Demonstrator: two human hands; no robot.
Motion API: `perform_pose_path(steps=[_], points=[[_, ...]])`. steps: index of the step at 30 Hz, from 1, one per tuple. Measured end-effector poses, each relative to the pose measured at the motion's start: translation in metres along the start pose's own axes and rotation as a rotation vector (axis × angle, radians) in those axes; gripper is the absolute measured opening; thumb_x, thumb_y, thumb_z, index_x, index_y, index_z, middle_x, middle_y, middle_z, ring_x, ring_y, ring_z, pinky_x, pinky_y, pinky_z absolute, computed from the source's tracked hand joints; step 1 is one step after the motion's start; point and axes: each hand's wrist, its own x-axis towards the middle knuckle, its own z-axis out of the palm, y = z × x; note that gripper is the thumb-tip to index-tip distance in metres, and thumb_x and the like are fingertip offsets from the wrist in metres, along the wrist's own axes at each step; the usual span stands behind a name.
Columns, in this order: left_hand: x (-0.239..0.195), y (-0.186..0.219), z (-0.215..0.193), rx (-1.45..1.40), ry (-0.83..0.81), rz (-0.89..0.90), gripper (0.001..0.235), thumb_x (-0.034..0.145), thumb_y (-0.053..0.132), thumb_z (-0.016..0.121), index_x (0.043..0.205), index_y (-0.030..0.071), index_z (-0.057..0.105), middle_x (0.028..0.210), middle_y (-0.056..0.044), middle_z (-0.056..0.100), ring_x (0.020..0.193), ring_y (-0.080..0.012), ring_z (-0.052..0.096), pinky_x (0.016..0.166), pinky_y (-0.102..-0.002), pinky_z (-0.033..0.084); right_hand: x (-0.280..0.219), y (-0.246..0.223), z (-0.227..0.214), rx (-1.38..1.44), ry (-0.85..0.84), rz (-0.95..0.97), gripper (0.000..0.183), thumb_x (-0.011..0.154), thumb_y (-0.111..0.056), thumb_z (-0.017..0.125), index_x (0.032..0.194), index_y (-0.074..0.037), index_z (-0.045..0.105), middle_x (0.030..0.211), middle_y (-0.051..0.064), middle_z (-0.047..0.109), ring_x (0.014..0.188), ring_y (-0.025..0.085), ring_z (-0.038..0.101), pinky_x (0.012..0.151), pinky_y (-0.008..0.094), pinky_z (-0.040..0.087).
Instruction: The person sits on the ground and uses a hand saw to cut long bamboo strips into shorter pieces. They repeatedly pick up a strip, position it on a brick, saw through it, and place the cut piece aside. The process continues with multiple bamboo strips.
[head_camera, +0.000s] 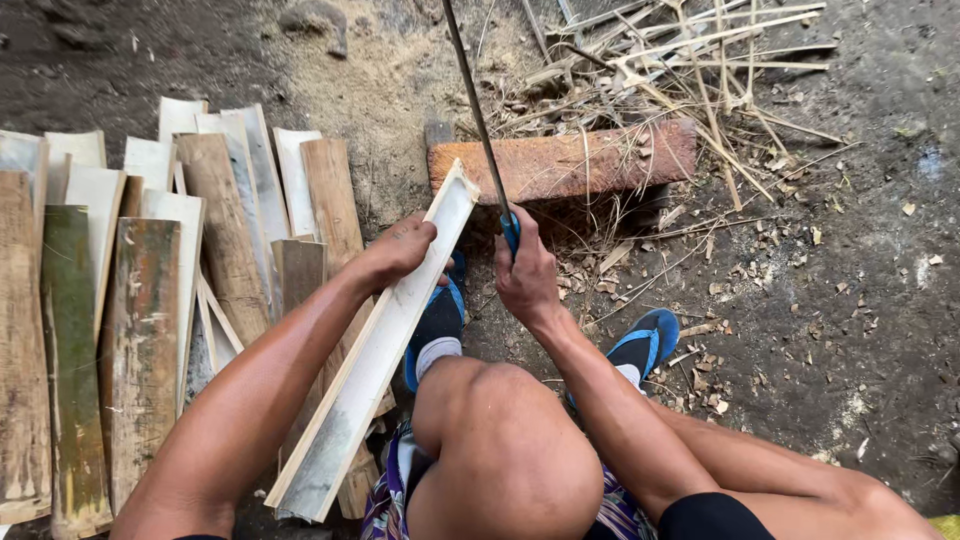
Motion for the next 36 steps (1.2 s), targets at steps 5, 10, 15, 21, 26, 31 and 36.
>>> perform_pose_path(steps=[5, 10, 15, 21, 26, 31, 36], points=[[-0.018, 0.013, 0.007, 0.093, 0.016, 0.002, 0.038, 0.104, 0.027, 0.032, 0.129, 0.003, 0.048, 0.093, -0.019, 0.07, 0.066, -0.0257, 0.072, 0.057, -0.04, 0.064, 0.015, 0.014, 0.027, -0.272, -0.243, 0.198, 0.026, 0.108, -0.02, 0.056, 0.126, -0.008, 0.042, 0.079, 0.023, 0.068, 0.068, 0.045, 0.066, 0.056, 0.058, 0.049], [-0.025, 0.025, 0.016, 0.147, 0.084, -0.032, 0.039, 0.102, 0.025, 0.032, 0.131, 0.002, 0.046, 0.088, -0.02, 0.072, 0.058, -0.0283, 0.071, 0.052, -0.04, 0.061, 0.014, 0.0, 0.012, -0.089, -0.216, 0.221, 0.025, 0.107, -0.019, 0.051, 0.127, -0.007, 0.041, 0.07, 0.016, 0.064, 0.058, 0.036, 0.068, 0.049, 0.05, 0.049], [-0.015, 0.026, 0.009, 0.115, 0.033, -0.005, 0.04, 0.103, 0.026, 0.031, 0.133, 0.002, 0.044, 0.09, -0.019, 0.071, 0.059, -0.0274, 0.072, 0.054, -0.039, 0.063, 0.007, -0.003, 0.008, 0.053, 0.124, -0.153, 0.029, 0.107, -0.018, 0.053, 0.128, -0.002, 0.039, 0.071, 0.018, 0.062, 0.059, 0.035, 0.068, 0.049, 0.047, 0.052], [-0.015, 0.026, 0.012, 0.111, 0.07, -0.056, 0.04, 0.104, 0.026, 0.031, 0.133, 0.001, 0.042, 0.09, -0.021, 0.071, 0.06, -0.0298, 0.071, 0.055, -0.042, 0.062, 0.022, 0.011, 0.033, -0.247, -0.227, 0.211, 0.021, 0.109, -0.021, 0.054, 0.115, -0.004, 0.043, 0.067, 0.016, 0.061, 0.058, 0.036, 0.063, 0.047, 0.049, 0.047], [-0.018, 0.029, 0.014, 0.092, 0.055, -0.046, 0.043, 0.104, 0.029, 0.028, 0.138, 0.005, 0.038, 0.092, -0.02, 0.07, 0.064, -0.0265, 0.073, 0.058, -0.04, 0.065, 0.018, 0.005, 0.018, -0.007, -0.185, 0.189, 0.019, 0.108, -0.021, 0.046, 0.117, -0.005, 0.041, 0.064, 0.007, 0.059, 0.048, 0.02, 0.061, 0.034, 0.034, 0.05], [-0.015, 0.027, 0.008, 0.1, 0.042, -0.047, 0.042, 0.102, 0.023, 0.031, 0.135, -0.002, 0.041, 0.089, -0.02, 0.071, 0.06, -0.0291, 0.072, 0.055, -0.042, 0.062, 0.011, 0.012, 0.025, 0.016, 0.098, -0.162, 0.019, 0.11, -0.02, 0.048, 0.118, -0.003, 0.042, 0.06, 0.01, 0.056, 0.046, 0.021, 0.06, 0.038, 0.034, 0.05], [0.0, 0.013, 0.005, 0.188, 0.114, -0.007, 0.041, 0.101, 0.024, 0.035, 0.132, -0.002, 0.043, 0.089, -0.023, 0.066, 0.059, -0.0321, 0.07, 0.053, -0.046, 0.06, 0.031, 0.011, 0.035, -0.26, -0.279, 0.304, 0.02, 0.11, -0.021, 0.05, 0.113, -0.003, 0.043, 0.068, 0.017, 0.064, 0.055, 0.033, 0.065, 0.045, 0.047, 0.05]])
